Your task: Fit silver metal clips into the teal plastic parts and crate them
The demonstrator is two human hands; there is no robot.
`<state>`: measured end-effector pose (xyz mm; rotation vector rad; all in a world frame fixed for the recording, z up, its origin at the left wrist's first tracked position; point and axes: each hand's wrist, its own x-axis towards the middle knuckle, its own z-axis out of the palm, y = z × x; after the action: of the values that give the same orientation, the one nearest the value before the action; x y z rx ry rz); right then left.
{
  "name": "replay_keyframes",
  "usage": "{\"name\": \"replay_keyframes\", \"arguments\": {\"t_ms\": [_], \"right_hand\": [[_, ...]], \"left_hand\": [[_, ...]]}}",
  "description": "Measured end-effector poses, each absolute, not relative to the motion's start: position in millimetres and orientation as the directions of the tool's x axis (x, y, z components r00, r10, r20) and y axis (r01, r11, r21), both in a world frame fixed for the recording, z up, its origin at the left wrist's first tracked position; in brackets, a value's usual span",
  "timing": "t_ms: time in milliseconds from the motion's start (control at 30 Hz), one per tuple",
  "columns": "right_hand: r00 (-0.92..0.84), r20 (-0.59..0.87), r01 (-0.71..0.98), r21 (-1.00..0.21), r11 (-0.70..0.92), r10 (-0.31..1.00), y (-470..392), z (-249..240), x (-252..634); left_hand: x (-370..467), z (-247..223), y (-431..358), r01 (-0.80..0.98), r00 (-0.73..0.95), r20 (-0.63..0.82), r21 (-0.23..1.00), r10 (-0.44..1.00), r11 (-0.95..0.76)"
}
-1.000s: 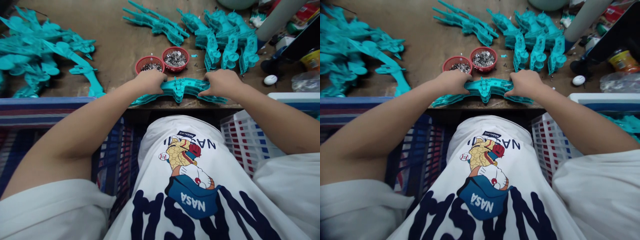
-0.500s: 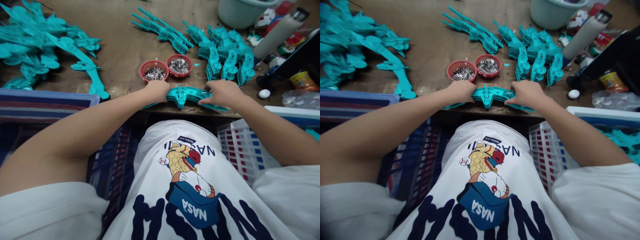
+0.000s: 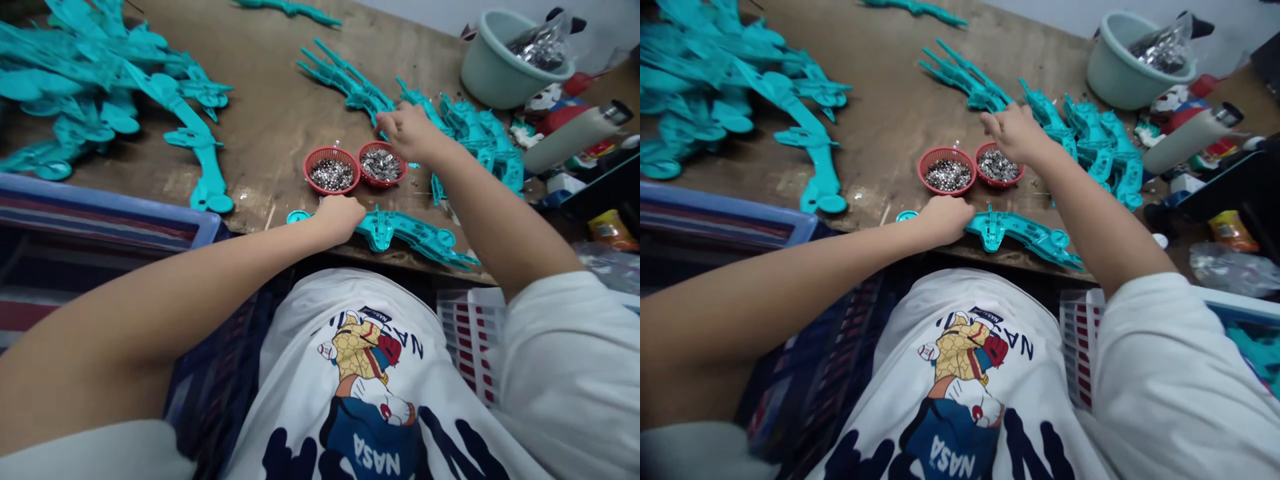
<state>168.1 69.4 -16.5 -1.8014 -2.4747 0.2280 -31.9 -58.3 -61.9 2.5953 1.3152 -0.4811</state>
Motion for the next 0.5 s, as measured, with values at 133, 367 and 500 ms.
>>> {"name": "replay_keyframes", "arguments": {"t_ms": [133, 367, 500], "right_hand": [[-0.229, -0.129, 0.973, -0.037, 0.226, 0.965, 114, -35, 175], [-0.229, -0.28, 0.957, 0.112, 0.268, 0.932, 123, -74, 175], [-0.184, -0.26, 0.96, 0.159, 0.23, 0.948, 119, -101, 172]], "left_hand": [[-31, -57, -57, 0.804, 0.554, -0.397, 0.029, 0.732, -0.594], [-27, -50, -51, 0.822, 0.519, -0.445, 0.026, 0.73, -0.568], [-32, -56, -45, 0.834, 0.503, -0.431, 0.016, 0.749, -0.551]]}}
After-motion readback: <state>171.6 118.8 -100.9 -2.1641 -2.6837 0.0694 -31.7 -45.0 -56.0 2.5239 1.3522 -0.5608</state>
